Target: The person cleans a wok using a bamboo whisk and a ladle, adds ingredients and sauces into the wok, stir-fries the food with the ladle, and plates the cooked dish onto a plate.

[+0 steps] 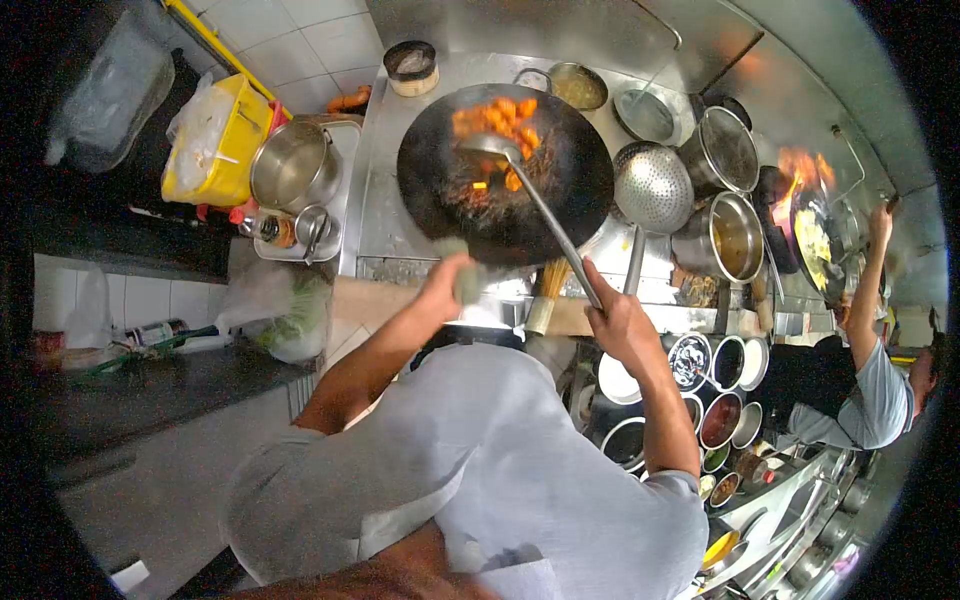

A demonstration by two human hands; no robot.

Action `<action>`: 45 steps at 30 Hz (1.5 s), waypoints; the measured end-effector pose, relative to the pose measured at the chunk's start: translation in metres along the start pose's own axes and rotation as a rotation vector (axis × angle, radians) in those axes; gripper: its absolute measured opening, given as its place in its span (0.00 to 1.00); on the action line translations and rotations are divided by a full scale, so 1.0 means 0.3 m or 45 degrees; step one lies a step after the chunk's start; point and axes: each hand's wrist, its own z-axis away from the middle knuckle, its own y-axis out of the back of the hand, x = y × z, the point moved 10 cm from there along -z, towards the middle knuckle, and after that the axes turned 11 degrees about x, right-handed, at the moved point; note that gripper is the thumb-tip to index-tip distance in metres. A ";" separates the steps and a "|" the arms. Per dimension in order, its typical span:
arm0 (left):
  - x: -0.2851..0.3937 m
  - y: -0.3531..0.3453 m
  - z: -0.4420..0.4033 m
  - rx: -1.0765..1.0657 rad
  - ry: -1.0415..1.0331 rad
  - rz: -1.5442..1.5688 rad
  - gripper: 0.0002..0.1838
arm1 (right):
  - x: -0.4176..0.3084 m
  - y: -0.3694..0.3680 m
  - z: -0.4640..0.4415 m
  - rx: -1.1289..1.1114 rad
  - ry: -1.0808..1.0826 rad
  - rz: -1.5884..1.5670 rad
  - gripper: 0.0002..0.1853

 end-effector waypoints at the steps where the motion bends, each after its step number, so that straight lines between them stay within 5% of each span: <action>1: 0.053 -0.023 -0.037 0.043 0.082 0.018 0.04 | -0.011 0.001 0.014 -0.027 0.025 -0.108 0.40; 8: 0.075 -0.103 -0.046 0.070 0.260 -0.111 0.03 | 0.002 -0.049 -0.029 -0.180 0.109 0.089 0.39; 10: 0.084 -0.064 -0.168 -0.175 -0.219 -0.303 0.03 | 0.044 -0.118 -0.102 -0.012 0.116 0.303 0.41; 11: 0.033 -0.042 -0.152 -0.184 -0.217 -0.305 0.03 | 0.048 -0.126 -0.115 0.113 0.099 0.366 0.39; 14: -0.139 0.109 -0.032 0.211 -0.129 -0.293 0.10 | -0.012 -0.003 -0.030 0.195 0.083 0.102 0.37; 16: -0.032 0.047 0.092 0.110 -0.149 -0.053 0.10 | 0.029 0.019 -0.016 0.353 0.228 -0.095 0.37; 20: 0.151 -0.061 0.124 0.037 0.191 0.082 0.12 | -0.010 0.059 0.047 0.150 -0.371 -0.758 0.38; 26: 0.212 -0.119 0.238 0.130 0.169 0.032 0.07 | -0.052 0.166 -0.029 0.433 -0.278 -0.947 0.37; 32: 0.225 -0.147 0.293 0.012 -0.084 -0.143 0.11 | -0.016 0.171 -0.053 0.560 -0.203 -0.877 0.38; 33: 0.235 -0.140 0.315 0.132 -0.457 -0.301 0.13 | 0.021 0.121 -0.069 0.606 -0.097 -0.748 0.39; 34: 0.270 -0.131 0.346 0.243 -0.846 -0.448 0.15 | 0.004 0.055 -0.070 0.461 -0.218 -0.874 0.39; 36: 0.243 -0.078 0.262 0.195 -0.993 -0.565 0.20 | -0.035 -0.081 -0.050 0.191 -0.497 -1.080 0.40; 39: 0.263 -0.141 0.299 0.124 -0.603 -0.365 0.09 | -0.102 -0.226 -0.071 -0.099 -0.553 -1.591 0.33; 41: 0.267 -0.148 0.314 0.105 -0.518 -0.299 0.06 | -0.172 -0.351 -0.123 -0.671 -0.778 -2.747 0.23; 45: 0.220 -0.092 0.363 0.106 -0.303 -0.177 0.03 | -0.189 -0.385 -0.085 -0.828 -0.839 -3.119 0.17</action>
